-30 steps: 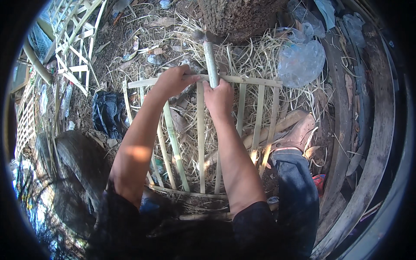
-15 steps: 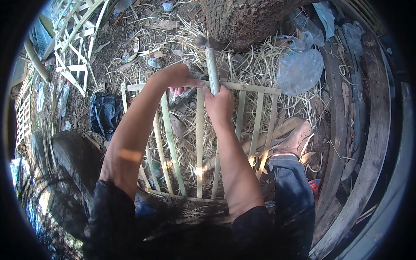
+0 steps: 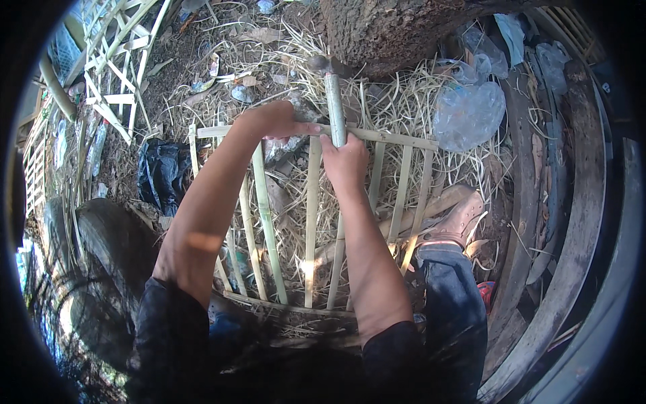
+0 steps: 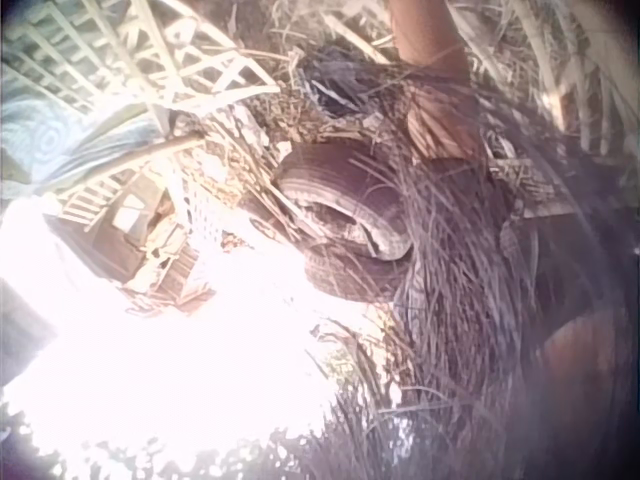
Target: The person assembles a bamboo lattice structure by aligning bamboo strips and hammering nails into them using a hammer.
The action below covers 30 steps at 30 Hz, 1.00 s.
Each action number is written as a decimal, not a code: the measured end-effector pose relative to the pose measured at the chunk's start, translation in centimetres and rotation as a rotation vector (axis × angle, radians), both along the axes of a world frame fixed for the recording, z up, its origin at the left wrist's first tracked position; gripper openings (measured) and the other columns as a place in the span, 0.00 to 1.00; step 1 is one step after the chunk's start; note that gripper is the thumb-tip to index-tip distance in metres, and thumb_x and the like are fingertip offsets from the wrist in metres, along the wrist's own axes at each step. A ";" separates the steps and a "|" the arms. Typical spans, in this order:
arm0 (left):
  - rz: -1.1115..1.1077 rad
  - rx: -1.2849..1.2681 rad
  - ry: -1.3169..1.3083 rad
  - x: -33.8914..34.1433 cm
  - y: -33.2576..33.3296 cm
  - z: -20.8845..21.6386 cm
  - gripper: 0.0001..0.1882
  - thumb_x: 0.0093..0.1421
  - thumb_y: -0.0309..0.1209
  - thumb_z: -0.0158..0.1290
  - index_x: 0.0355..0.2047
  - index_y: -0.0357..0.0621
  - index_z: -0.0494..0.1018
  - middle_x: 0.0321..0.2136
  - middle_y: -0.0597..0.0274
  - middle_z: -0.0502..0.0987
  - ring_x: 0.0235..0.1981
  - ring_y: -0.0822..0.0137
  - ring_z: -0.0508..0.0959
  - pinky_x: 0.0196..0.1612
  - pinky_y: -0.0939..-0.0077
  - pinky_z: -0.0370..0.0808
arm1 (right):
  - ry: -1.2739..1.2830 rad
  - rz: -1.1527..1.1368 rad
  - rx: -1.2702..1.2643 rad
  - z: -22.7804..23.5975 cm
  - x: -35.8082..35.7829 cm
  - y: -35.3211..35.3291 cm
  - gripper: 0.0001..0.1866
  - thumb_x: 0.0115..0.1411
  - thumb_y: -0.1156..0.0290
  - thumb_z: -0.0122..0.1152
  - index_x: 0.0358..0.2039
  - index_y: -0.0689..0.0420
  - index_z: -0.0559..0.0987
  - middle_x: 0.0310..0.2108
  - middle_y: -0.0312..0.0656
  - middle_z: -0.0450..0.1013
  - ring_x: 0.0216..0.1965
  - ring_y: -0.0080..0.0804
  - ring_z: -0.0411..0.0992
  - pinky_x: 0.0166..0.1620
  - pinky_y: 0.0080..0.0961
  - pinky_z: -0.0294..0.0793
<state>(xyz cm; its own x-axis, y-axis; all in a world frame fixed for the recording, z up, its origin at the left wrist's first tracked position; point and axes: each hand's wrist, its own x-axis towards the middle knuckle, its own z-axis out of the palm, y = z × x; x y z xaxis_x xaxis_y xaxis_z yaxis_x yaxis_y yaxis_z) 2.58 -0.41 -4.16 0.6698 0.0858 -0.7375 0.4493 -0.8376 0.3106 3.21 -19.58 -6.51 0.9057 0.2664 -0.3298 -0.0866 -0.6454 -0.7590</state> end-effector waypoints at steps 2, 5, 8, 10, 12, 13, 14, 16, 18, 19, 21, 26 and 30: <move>0.001 -0.023 -0.029 0.1 -0.2 -0.7 0.47 0.45 0.78 0.47 0.15 0.38 0.79 0.19 0.54 0.79 0.27 0.56 0.82 0.38 0.61 0.79 | -0.025 0.015 0.007 -0.3 0.3 -0.6 0.18 0.55 0.60 0.67 0.31 0.66 0.79 0.22 0.55 0.76 0.28 0.52 0.76 0.33 0.42 0.73; 0.027 -0.048 -0.046 0.0 -0.1 -1.2 0.48 0.44 0.79 0.46 0.17 0.39 0.80 0.20 0.52 0.80 0.29 0.55 0.82 0.41 0.58 0.78 | 0.029 0.044 0.036 1.2 -0.2 -1.7 0.19 0.57 0.57 0.65 0.27 0.65 0.78 0.18 0.48 0.74 0.22 0.41 0.75 0.28 0.38 0.71; 0.061 -0.015 0.046 0.0 0.0 -0.8 0.47 0.40 0.79 0.49 0.20 0.39 0.81 0.27 0.52 0.82 0.36 0.55 0.82 0.48 0.61 0.75 | 0.210 0.062 0.147 2.7 -2.0 -4.2 0.21 0.61 0.55 0.61 0.23 0.62 0.75 0.13 0.39 0.69 0.15 0.28 0.69 0.21 0.30 0.66; 0.065 -0.027 0.037 0.2 -0.5 -0.6 0.47 0.40 0.79 0.50 0.20 0.39 0.81 0.27 0.52 0.82 0.36 0.55 0.82 0.48 0.61 0.75 | 0.301 0.060 0.231 3.6 -3.3 -6.1 0.23 0.64 0.54 0.58 0.21 0.60 0.73 0.11 0.34 0.65 0.12 0.22 0.65 0.18 0.26 0.63; 0.077 -0.030 0.023 -0.1 -0.3 -0.2 0.47 0.40 0.79 0.50 0.20 0.39 0.81 0.27 0.53 0.82 0.36 0.55 0.82 0.48 0.62 0.76 | 0.533 0.004 0.418 4.4 -5.0 -7.2 0.24 0.67 0.52 0.53 0.19 0.56 0.69 0.10 0.31 0.62 0.10 0.19 0.61 0.15 0.22 0.58; 0.077 -0.029 0.023 -0.1 -0.3 -0.4 0.47 0.40 0.79 0.50 0.20 0.39 0.81 0.27 0.53 0.82 0.36 0.55 0.82 0.48 0.62 0.76 | 0.533 0.005 0.418 4.6 -5.7 -7.6 0.24 0.67 0.52 0.53 0.19 0.56 0.69 0.10 0.31 0.62 0.10 0.19 0.61 0.15 0.22 0.58; 0.074 -0.018 0.028 -0.1 -0.4 -0.5 0.47 0.40 0.80 0.49 0.21 0.40 0.82 0.27 0.55 0.82 0.37 0.56 0.82 0.48 0.61 0.75 | 0.540 0.014 0.411 4.9 -6.3 -7.9 0.24 0.68 0.51 0.50 0.21 0.55 0.67 0.10 0.31 0.59 0.08 0.19 0.58 0.13 0.20 0.57; 0.070 -0.003 0.034 -0.1 -0.4 -0.5 0.48 0.40 0.80 0.48 0.23 0.41 0.82 0.27 0.56 0.83 0.37 0.57 0.82 0.49 0.61 0.75 | 0.535 0.045 0.389 5.1 -7.0 -8.3 0.24 0.68 0.49 0.48 0.22 0.54 0.66 0.10 0.31 0.57 0.07 0.19 0.55 0.11 0.19 0.55; 0.049 0.064 0.095 -0.3 -0.3 -0.2 0.50 0.40 0.82 0.45 0.29 0.43 0.83 0.28 0.60 0.83 0.40 0.59 0.82 0.49 0.61 0.75 | 0.549 0.041 0.391 4.8 -7.5 -8.6 0.23 0.68 0.50 0.48 0.22 0.54 0.66 0.10 0.31 0.57 0.07 0.19 0.55 0.11 0.19 0.55; 0.048 0.063 0.095 -0.4 -0.2 -0.1 0.50 0.40 0.82 0.45 0.29 0.43 0.83 0.28 0.60 0.83 0.40 0.59 0.82 0.49 0.61 0.75 | 0.562 0.035 0.386 4.6 -7.7 -8.9 0.23 0.68 0.50 0.48 0.22 0.54 0.66 0.10 0.31 0.57 0.07 0.19 0.56 0.11 0.19 0.55; 0.063 0.065 0.087 -0.8 0.2 0.0 0.53 0.44 0.81 0.42 0.38 0.39 0.82 0.29 0.53 0.83 0.43 0.58 0.81 0.52 0.55 0.73 | 0.563 0.029 0.377 4.5 -7.7 -9.6 0.23 0.69 0.51 0.48 0.22 0.54 0.66 0.10 0.31 0.57 0.07 0.19 0.56 0.11 0.19 0.55; -0.004 0.115 0.224 -0.7 0.0 1.0 0.55 0.45 0.84 0.31 0.58 0.57 0.71 0.33 0.56 0.83 0.49 0.60 0.79 0.57 0.54 0.68 | 0.579 -0.001 0.368 4.5 -7.9 -9.4 0.23 0.69 0.51 0.48 0.22 0.54 0.65 0.10 0.31 0.57 0.07 0.19 0.56 0.11 0.19 0.55; 0.029 0.126 0.216 -0.9 0.7 -0.7 0.55 0.41 0.84 0.37 0.51 0.53 0.77 0.35 0.66 0.82 0.49 0.65 0.78 0.54 0.62 0.68 | 0.574 0.065 0.369 5.3 -7.6 -8.5 0.24 0.69 0.49 0.47 0.22 0.54 0.65 0.10 0.31 0.57 0.08 0.19 0.56 0.11 0.19 0.55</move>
<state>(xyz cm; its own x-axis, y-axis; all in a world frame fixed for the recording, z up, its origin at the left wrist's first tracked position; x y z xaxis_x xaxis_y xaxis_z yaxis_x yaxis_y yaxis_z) 1.63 0.25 -4.85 0.4941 0.2032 -0.8453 0.5181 -0.8497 0.0985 -4.36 -28.05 -1.26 0.5929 0.5018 -0.6298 -0.5105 -0.3706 -0.7759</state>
